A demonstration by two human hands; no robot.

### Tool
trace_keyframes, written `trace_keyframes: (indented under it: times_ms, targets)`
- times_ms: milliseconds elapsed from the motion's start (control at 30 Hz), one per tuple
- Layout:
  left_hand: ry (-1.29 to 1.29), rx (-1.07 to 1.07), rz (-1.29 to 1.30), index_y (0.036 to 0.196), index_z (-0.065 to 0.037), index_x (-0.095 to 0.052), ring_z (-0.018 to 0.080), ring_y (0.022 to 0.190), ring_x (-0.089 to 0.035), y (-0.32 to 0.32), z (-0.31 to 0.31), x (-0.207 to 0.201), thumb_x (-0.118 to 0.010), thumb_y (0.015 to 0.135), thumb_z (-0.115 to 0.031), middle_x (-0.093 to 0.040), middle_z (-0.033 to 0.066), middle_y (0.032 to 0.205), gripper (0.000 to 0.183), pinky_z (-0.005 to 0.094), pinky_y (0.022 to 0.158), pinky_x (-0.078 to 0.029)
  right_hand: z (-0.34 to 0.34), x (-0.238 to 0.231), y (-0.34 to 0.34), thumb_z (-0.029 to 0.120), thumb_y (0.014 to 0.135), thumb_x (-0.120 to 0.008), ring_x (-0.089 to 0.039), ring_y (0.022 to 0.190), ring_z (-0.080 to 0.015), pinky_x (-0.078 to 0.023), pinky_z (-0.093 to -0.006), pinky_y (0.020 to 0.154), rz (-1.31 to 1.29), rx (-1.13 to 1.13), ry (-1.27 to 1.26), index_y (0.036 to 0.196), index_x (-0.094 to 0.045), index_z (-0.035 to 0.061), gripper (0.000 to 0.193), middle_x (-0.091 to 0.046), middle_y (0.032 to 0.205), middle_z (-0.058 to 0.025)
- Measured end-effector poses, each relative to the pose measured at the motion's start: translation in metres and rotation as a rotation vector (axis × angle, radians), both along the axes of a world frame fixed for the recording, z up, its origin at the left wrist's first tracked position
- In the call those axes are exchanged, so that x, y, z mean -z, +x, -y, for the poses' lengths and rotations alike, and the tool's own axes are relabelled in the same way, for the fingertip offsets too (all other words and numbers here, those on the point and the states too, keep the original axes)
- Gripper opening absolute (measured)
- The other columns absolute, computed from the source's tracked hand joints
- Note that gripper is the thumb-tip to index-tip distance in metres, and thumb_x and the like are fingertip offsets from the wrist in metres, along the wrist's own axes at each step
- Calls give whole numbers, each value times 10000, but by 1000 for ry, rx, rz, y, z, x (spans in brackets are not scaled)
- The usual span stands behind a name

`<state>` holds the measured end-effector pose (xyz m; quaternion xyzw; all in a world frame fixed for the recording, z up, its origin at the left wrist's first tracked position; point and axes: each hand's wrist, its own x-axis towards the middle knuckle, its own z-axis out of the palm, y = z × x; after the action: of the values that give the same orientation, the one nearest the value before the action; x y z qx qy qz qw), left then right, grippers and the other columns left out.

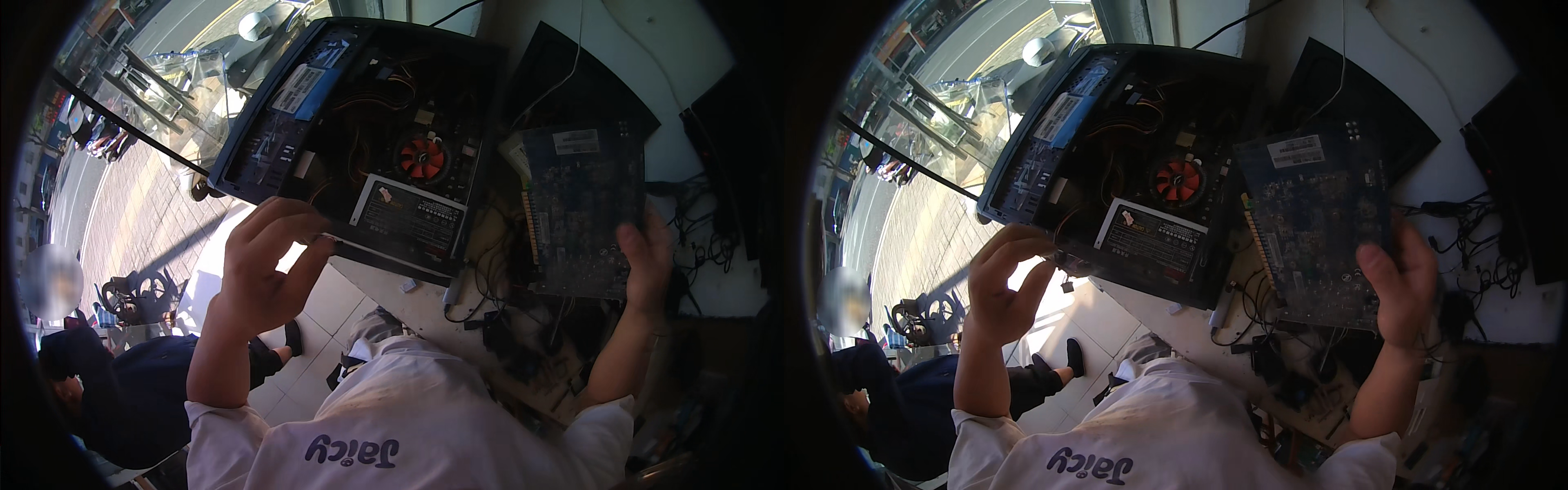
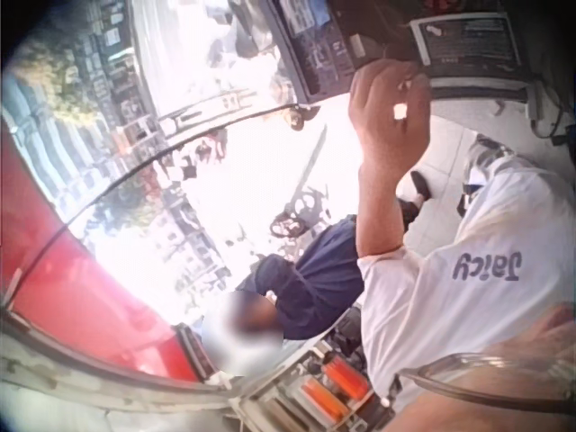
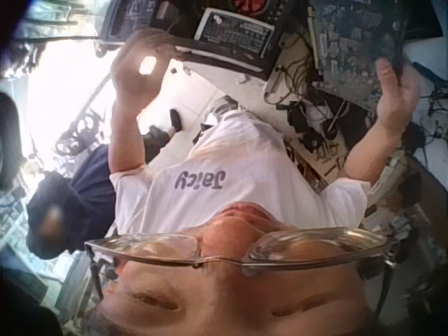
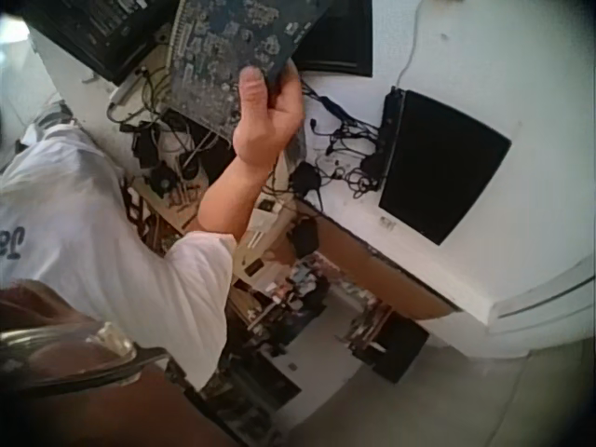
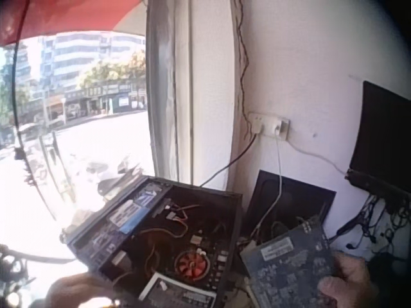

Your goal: The person opens a desktop computer case and uses a screwdriver to remove screws. They then connect internal cables, remove a graphics card, apply thermal paste to it, and reinstall the card into the case. The person continues to connect wires and secure components inside the case.

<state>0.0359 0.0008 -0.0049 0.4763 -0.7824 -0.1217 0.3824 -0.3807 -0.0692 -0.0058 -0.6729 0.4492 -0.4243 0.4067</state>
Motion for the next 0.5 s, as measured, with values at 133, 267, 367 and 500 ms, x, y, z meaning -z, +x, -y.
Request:
trace_keyframes:
  times_ms: [133,267,367,500]
  targets:
    - [-121,127,419,984,7,-679,311,980,-646,4,88,-9,-708,857,-111,-673,145,1012,176,394,849,-536,61,-47,63,247,971,-640,-679,788,-125,-543,-256,732,-133,3,45,1134,-648,-64,351,-724,932,-95]
    - [-253,254,688,1071,-35,-696,286,1250,-548,-24,183,40,-693,877,-189,-655,121,1201,247,453,1095,-395,136,-63,110,365,913,-655,-696,756,-184,-543,-301,735,-474,14,7,1116,-667,-78,488,-721,882,-140]
    - [-311,242,945,1068,-68,-703,256,1215,-550,-23,225,64,-665,880,-201,-654,92,1153,234,468,1110,-361,196,-56,150,364,880,-674,-679,748,-229,-527,-360,737,-663,-20,44,1045,-701,-82,476,-713,879,-156]
    - [-326,115,1162,947,-121,-729,200,1015,-612,-3,251,67,-653,862,-201,-658,43,995,140,416,1027,-409,245,-40,189,322,868,-675,-687,647,-227,-557,-359,704,-914,-113,87,1000,-732,-74,421,-723,836,-158]
